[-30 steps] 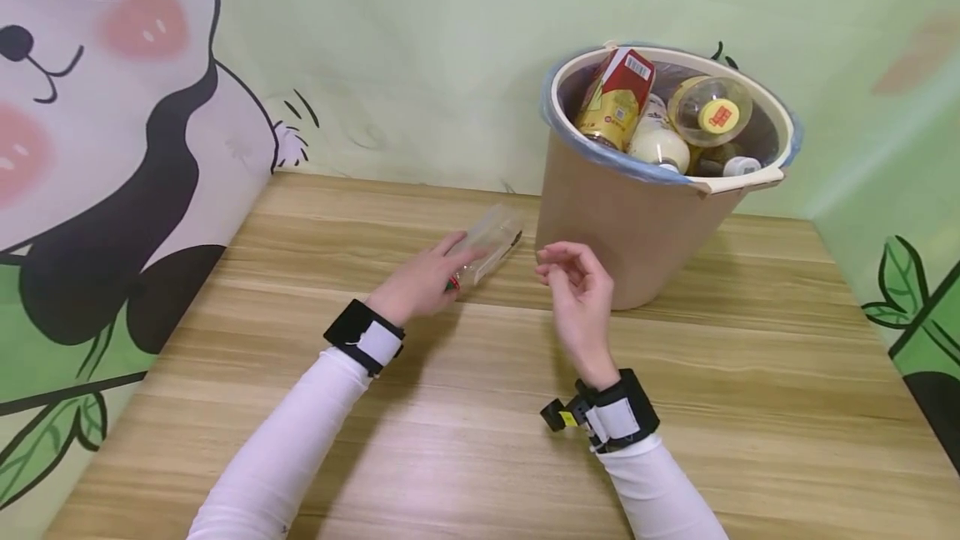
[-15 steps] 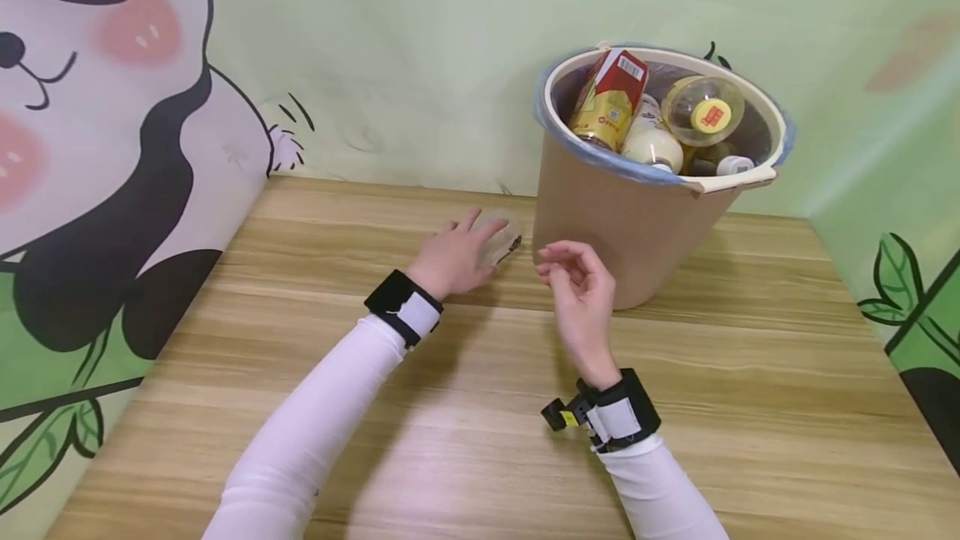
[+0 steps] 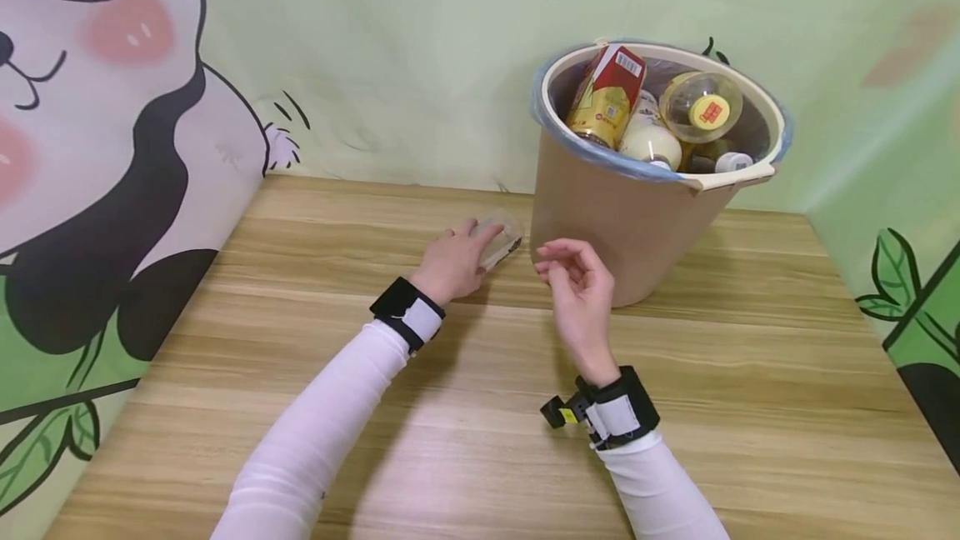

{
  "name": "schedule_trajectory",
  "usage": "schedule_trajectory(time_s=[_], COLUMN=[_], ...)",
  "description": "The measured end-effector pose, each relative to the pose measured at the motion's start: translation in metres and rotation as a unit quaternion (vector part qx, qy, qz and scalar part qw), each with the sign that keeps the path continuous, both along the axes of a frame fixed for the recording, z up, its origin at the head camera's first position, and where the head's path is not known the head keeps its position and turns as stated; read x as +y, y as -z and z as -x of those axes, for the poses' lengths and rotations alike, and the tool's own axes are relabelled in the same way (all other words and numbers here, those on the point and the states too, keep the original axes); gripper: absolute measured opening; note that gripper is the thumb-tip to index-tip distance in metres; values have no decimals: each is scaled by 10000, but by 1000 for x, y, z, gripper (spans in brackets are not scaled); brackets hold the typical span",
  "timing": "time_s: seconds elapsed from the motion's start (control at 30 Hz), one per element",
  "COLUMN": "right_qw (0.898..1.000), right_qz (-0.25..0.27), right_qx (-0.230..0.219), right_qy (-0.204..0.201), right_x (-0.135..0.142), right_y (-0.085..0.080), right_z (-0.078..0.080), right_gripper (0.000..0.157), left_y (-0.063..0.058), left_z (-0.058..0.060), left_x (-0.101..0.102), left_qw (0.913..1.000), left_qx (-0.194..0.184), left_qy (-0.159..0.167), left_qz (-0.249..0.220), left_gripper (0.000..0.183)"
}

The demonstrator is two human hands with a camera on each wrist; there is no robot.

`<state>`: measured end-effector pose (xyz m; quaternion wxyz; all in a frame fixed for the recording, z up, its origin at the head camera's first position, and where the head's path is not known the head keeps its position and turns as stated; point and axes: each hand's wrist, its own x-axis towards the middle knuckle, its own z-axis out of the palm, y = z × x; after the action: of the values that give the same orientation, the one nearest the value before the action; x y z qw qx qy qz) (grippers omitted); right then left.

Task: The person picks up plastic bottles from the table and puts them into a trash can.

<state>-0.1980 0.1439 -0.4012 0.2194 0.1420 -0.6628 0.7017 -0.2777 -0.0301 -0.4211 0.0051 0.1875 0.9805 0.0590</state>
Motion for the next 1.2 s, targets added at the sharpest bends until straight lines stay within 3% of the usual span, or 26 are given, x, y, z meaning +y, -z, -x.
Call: schedule_trajectory(time_s=[0.2, 0.37, 0.5, 0.63, 0.83, 1.1, 1.2], right_qw=[10000, 10000, 10000, 9999, 9999, 9997, 9996], right_qz=[-15, -44, -52, -64, -93, -123, -185], right_qx=[-5, -30, -68, -88, -130, -200, -211], right_qy=[3, 5, 0, 8, 19, -27, -27], right_x=[-1, -1, 0, 0, 0, -1, -1], right_y=[0, 0, 1, 1, 2, 3, 4], right_z=[1, 0, 0, 1, 2, 2, 2], right_gripper=[22, 22, 22, 22, 22, 22, 23], left_y=[3, 2, -5, -15, -22, -23, -34], left_z=[-2, -8, -17, -26, -41, -53, -61], left_x=[-4, -10, -17, -20, -22, -14, -9], left_qw=[9992, 9947, 9828, 9624, 9204, 8222, 8071], left_qx=[225, 369, 501, 671, 907, 350, 198], left_qy=[57, 106, 16, -26, -110, -262, -202], left_qz=[-332, -953, -1777, -2633, -3802, -5676, -5898], left_gripper=[74, 77, 79, 80, 77, 78, 78])
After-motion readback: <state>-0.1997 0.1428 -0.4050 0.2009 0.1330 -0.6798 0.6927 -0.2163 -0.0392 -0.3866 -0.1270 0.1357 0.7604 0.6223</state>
